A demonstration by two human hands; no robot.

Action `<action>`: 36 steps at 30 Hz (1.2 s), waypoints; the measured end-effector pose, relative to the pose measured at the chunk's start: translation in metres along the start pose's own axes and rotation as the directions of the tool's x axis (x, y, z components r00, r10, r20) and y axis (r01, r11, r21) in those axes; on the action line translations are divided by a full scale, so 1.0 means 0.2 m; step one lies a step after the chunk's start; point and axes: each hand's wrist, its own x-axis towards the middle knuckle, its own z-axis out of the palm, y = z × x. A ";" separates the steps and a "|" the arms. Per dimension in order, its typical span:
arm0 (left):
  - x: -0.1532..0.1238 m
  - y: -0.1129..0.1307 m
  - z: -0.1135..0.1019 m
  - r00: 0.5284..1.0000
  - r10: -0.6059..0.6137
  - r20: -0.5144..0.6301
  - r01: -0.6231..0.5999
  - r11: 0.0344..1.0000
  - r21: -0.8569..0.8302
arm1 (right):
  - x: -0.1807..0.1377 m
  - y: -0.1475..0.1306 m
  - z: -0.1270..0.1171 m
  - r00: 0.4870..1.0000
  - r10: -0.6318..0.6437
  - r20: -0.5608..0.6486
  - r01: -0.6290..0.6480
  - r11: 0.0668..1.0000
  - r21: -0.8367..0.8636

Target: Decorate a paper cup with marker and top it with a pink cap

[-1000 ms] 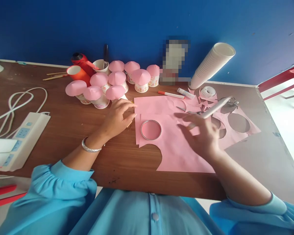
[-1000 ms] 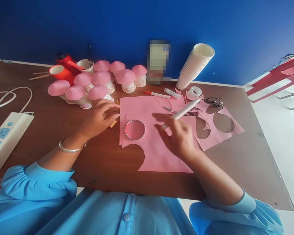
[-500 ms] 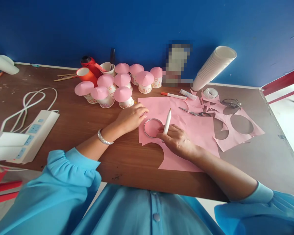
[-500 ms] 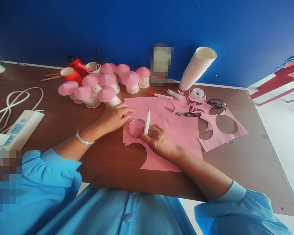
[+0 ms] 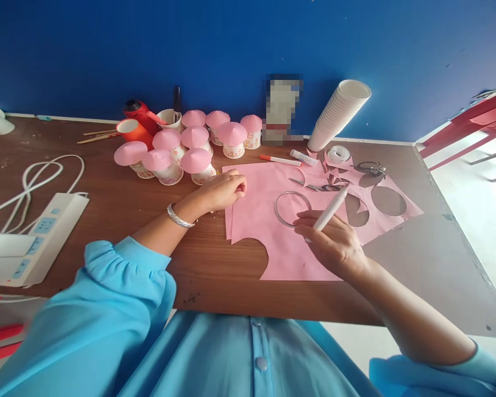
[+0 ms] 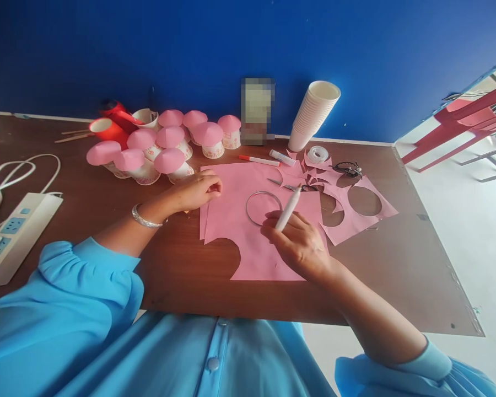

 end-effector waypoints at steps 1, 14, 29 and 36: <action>0.00 0.00 -0.01 1.000 -0.009 0.008 0.009 1.000 0.000 | -0.02 0.00 -0.02 1.000 0.014 -0.021 -0.014 1.000 -0.023; -0.09 0.02 -0.04 0.985 -0.020 -0.170 0.009 0.998 -0.063 | 0.17 -0.05 0.21 0.956 -0.281 0.081 0.279 0.959 0.044; -0.25 -0.03 0.00 0.952 0.066 -0.300 -0.105 0.988 -0.115 | 0.17 -0.01 0.34 0.937 -0.309 0.162 0.290 0.948 0.130; -0.26 -0.05 0.01 0.955 0.044 -0.295 -0.087 0.987 -0.135 | 0.19 -0.01 0.32 0.938 -0.336 0.090 0.328 0.940 0.095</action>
